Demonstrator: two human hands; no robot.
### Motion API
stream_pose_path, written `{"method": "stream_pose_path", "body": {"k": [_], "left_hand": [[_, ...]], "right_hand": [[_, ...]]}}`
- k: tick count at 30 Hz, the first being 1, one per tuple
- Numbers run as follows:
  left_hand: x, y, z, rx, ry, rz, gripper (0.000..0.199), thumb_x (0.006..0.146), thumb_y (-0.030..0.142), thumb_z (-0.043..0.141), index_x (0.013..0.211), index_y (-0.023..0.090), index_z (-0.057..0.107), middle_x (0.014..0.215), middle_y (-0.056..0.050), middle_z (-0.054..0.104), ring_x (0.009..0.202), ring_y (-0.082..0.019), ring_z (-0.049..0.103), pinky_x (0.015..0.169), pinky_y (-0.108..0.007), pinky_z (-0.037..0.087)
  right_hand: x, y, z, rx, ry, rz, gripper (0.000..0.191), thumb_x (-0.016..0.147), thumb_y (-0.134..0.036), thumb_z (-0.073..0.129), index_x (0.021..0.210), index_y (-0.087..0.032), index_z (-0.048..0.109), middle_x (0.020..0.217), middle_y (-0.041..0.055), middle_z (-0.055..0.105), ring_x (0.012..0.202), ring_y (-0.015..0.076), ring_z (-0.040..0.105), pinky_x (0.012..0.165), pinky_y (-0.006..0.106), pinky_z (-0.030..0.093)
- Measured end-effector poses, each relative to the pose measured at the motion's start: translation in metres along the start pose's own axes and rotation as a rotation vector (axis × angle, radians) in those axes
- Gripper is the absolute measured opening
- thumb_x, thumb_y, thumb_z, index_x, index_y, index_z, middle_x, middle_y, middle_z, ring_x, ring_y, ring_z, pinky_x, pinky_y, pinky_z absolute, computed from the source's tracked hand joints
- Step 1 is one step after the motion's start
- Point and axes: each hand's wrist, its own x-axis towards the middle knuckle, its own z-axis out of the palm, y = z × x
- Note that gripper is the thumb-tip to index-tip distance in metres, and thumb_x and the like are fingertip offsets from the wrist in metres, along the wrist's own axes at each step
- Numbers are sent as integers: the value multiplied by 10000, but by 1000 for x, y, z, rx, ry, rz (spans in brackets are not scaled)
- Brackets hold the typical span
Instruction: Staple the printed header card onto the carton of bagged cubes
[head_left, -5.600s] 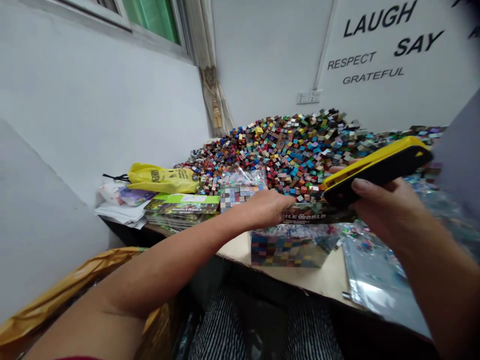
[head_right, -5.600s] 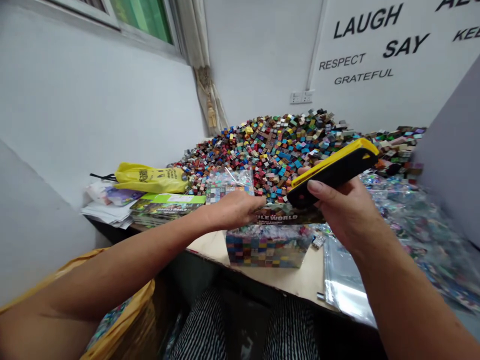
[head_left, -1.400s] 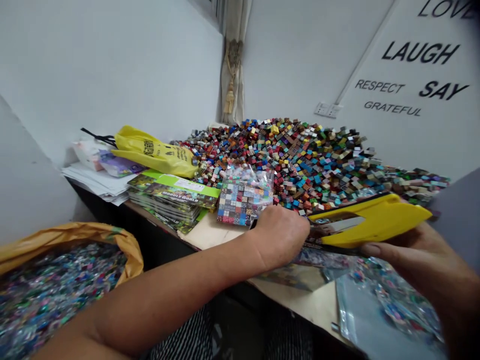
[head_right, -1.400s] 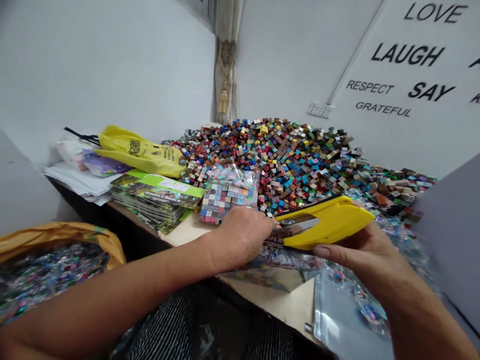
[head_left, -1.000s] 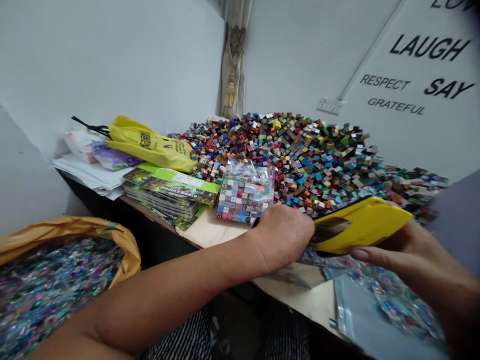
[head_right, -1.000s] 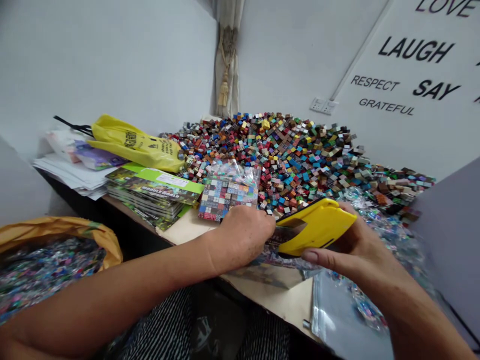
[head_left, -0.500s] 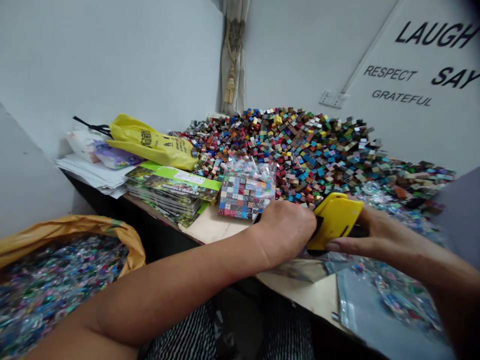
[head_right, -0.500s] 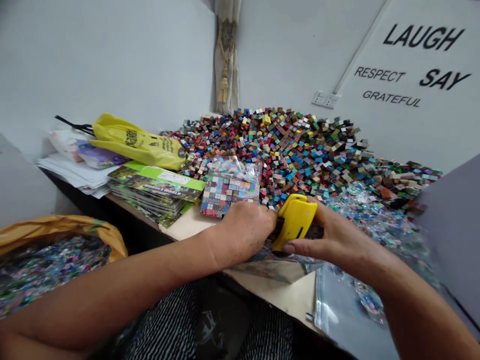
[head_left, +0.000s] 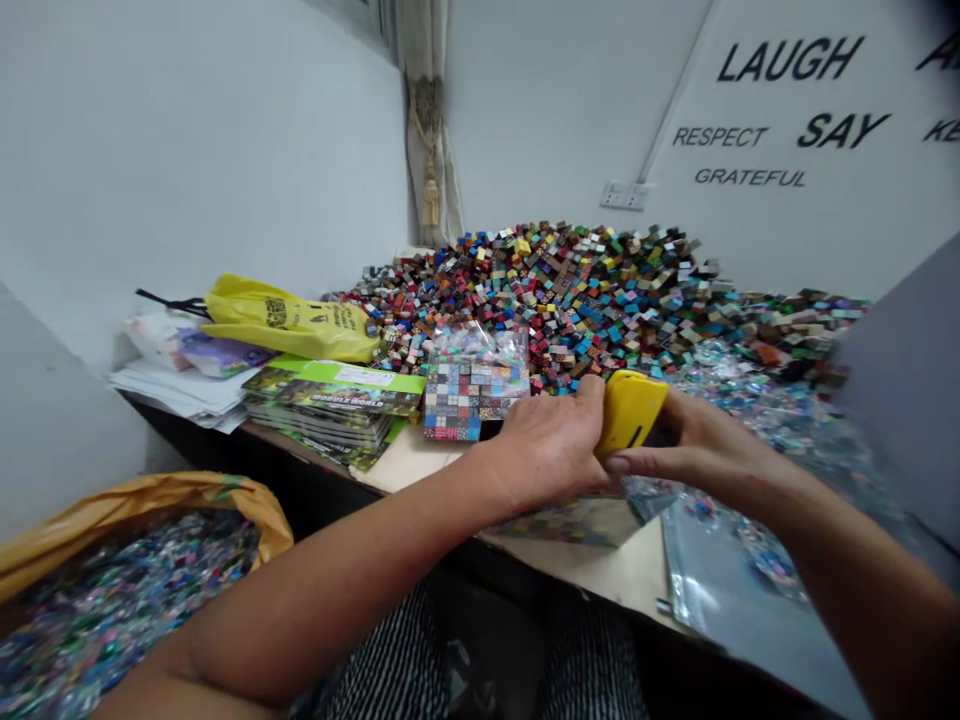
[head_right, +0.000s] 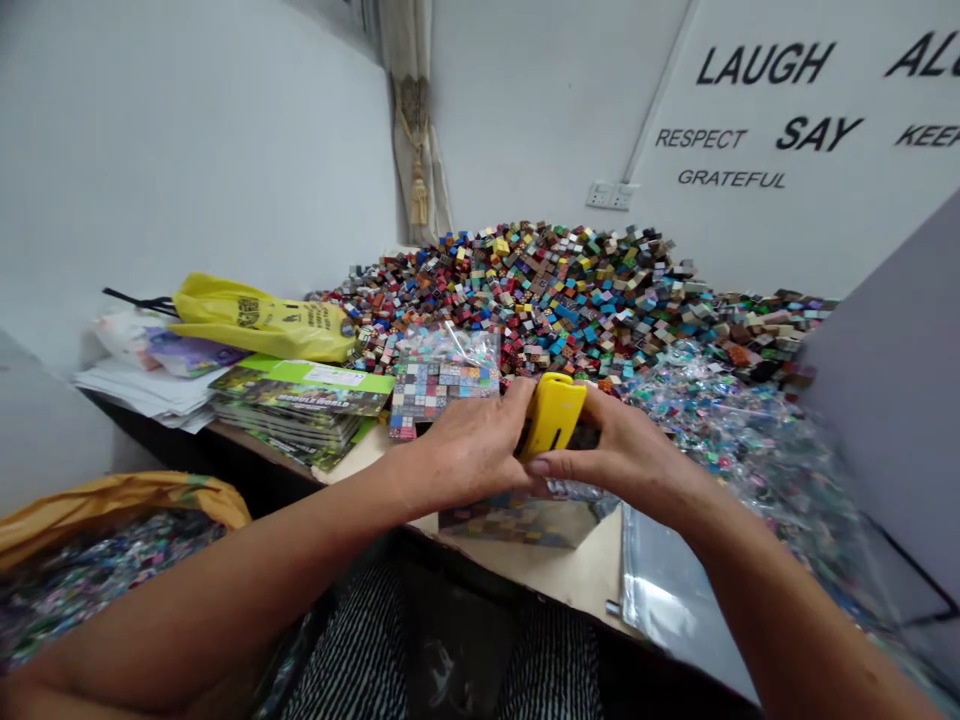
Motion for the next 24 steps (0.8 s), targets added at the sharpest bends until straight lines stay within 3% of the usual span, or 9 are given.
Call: {"method": "stream_pose_path", "body": {"k": [3, 7, 12, 20, 24], "left_hand": [[1, 5, 6, 38, 34, -32, 711, 736, 564, 696, 1224, 128, 415, 1062, -157, 680, 933, -334, 673, 729, -389, 518], [-2, 8, 7, 48, 55, -44, 683, 753, 582, 670, 1211, 127, 449, 1082, -143, 683, 935, -336, 674, 728, -397, 524], [-5, 11, 9, 107, 100, -29, 514, 813, 473, 633, 1164, 128, 487, 1043, -124, 697, 895, -311, 686, 715, -372, 516], [-4, 7, 18, 161, 168, 29, 432, 855, 442, 581, 1146, 135, 493, 1029, -112, 695, 881, -294, 680, 682, -370, 501], [-4, 4, 16, 153, 138, 42, 481, 846, 484, 610, 1160, 141, 487, 1096, -105, 683, 930, -288, 667, 704, -364, 504]], "right_hand": [[0, -3, -3, 35, -34, -87, 573, 666, -466, 813, 1098, -220, 529, 958, 46, 669, 875, 240, 657, 712, 315, 552], [-3, 3, -2, 12, 94, -194, 639, 689, -505, 797, 1188, -268, 475, 1004, 33, 632, 881, 232, 643, 708, 317, 552], [-3, 13, 2, -45, 168, -217, 626, 677, -551, 788, 1163, -273, 507, 1003, 34, 635, 861, 240, 635, 697, 334, 541], [-6, 8, 3, -97, 252, -254, 608, 595, -599, 811, 1031, -234, 598, 857, 28, 643, 761, 229, 615, 631, 329, 510], [-5, 10, 7, -136, 278, -266, 612, 602, -593, 807, 1041, -227, 589, 872, 29, 645, 772, 232, 621, 639, 340, 521]]}}
